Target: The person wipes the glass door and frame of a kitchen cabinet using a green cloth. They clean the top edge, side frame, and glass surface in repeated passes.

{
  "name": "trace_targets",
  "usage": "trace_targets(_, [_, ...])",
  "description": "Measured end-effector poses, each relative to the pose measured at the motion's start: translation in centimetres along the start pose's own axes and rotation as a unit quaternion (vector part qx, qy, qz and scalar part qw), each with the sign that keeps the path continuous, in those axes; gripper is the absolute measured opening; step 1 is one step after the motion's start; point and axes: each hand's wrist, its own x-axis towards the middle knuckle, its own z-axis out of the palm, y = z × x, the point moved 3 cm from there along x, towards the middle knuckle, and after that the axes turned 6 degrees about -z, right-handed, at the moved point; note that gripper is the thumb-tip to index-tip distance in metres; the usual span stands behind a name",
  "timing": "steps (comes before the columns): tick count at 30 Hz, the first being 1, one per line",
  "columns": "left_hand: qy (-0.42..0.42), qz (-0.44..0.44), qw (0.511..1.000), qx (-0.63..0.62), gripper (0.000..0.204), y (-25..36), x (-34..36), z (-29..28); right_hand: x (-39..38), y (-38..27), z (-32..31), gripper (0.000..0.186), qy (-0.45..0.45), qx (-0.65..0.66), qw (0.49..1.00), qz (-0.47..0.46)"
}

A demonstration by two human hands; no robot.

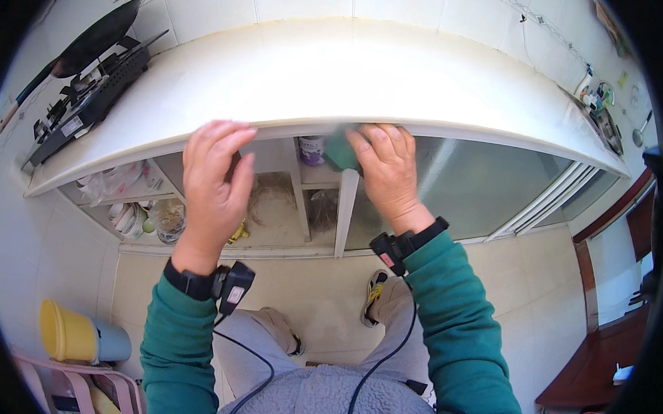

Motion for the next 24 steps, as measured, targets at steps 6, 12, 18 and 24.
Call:
trace_targets(6, [0.051,0.077,0.984,0.152,0.027,-1.9,5.6,2.1,-7.0,9.7,-6.0,0.023,-0.005,-0.164,0.984,0.072])
trace_targets(12, [0.037,0.003,0.953,0.302,0.040,-7.8,7.6,4.3,-17.6,21.2,-10.5,0.041,0.355,0.122,0.720,0.584])
trace_targets(18, [0.010,-0.023,0.955,0.295,0.045,-9.2,7.5,4.2,-13.1,15.9,-4.5,0.052,0.216,-0.036,0.879,0.424])
trace_targets(24, [-0.059,-0.064,0.957,0.276,0.047,-9.7,7.9,4.2,-10.0,10.1,-4.3,0.054,0.146,-0.017,0.943,0.297])
